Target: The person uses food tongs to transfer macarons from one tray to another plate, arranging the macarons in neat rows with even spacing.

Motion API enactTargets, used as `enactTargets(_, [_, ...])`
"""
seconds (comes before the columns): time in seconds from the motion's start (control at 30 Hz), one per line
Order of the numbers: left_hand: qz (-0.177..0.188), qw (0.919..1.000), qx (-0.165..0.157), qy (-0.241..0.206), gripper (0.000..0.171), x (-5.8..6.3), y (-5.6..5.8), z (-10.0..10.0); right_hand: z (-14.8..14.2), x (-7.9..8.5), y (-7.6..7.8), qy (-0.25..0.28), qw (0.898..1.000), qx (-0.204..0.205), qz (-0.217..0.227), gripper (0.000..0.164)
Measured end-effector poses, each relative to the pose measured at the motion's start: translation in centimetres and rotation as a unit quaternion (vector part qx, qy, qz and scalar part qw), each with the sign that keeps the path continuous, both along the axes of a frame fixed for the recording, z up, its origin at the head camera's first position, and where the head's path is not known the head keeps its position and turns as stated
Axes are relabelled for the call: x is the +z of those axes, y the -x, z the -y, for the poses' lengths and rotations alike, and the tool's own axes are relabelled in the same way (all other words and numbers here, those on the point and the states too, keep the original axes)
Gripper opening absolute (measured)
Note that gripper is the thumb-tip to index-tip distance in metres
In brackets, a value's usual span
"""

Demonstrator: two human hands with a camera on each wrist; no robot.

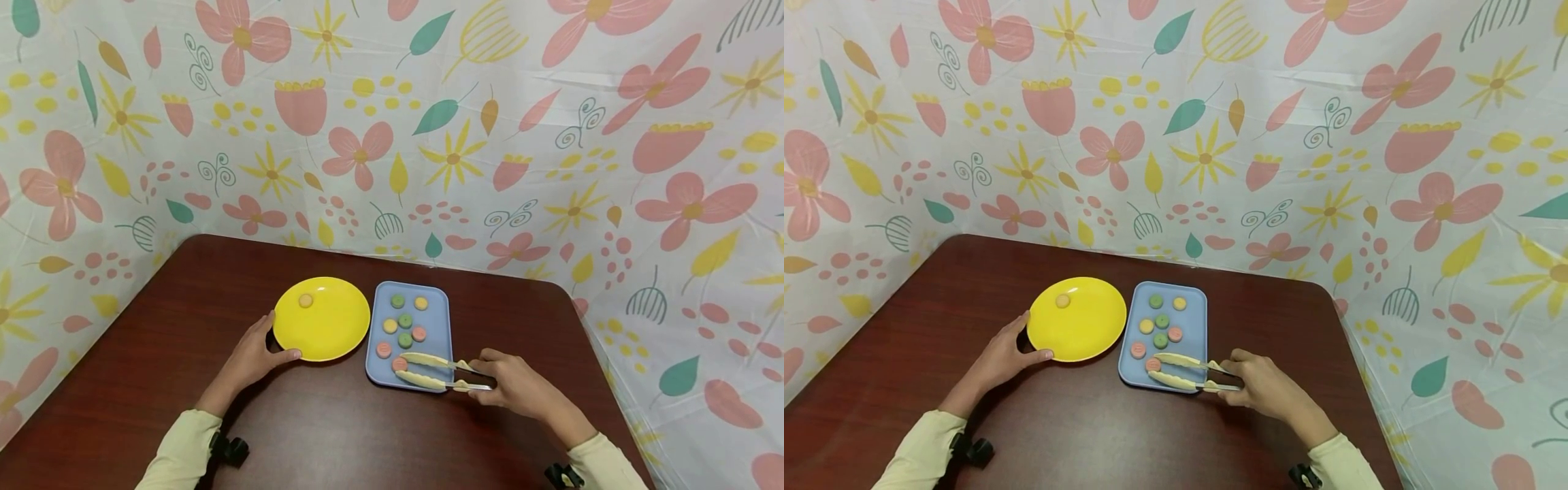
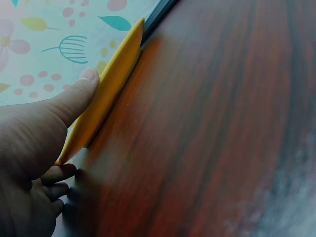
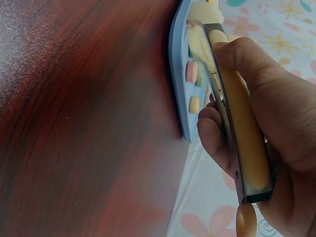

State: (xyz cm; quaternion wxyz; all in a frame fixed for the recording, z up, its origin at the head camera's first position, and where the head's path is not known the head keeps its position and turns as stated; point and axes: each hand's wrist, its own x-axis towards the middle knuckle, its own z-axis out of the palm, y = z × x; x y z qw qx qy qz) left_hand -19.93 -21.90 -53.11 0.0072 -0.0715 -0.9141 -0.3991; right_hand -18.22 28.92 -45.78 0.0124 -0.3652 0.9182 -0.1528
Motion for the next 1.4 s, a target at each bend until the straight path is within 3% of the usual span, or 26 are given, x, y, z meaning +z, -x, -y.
enactTargets(0.2, [0.005,1.0000,0.003,0.002,0.118,0.2,0.0,-0.1,0.0,-0.4,0.2,0.003,1.000,0.004,-0.023,0.038])
enactTargets(0.7, [0.005,1.0000,0.001,-0.005,0.117,0.2,0.0,0.0,-0.2,-0.2,0.4,0.015,1.000,0.000,-0.027,0.038])
enactTargets(0.93, [0.006,1.0000,0.001,-0.005,0.117,0.2,-0.1,-0.1,-0.3,0.9,1.2,0.030,1.000,-0.004,-0.007,0.041])
enactTargets(1.4, [0.002,1.0000,-0.001,-0.007,0.117,0.2,-0.1,-0.1,1.9,4.1,4.6,0.024,0.999,0.006,-0.021,0.044])
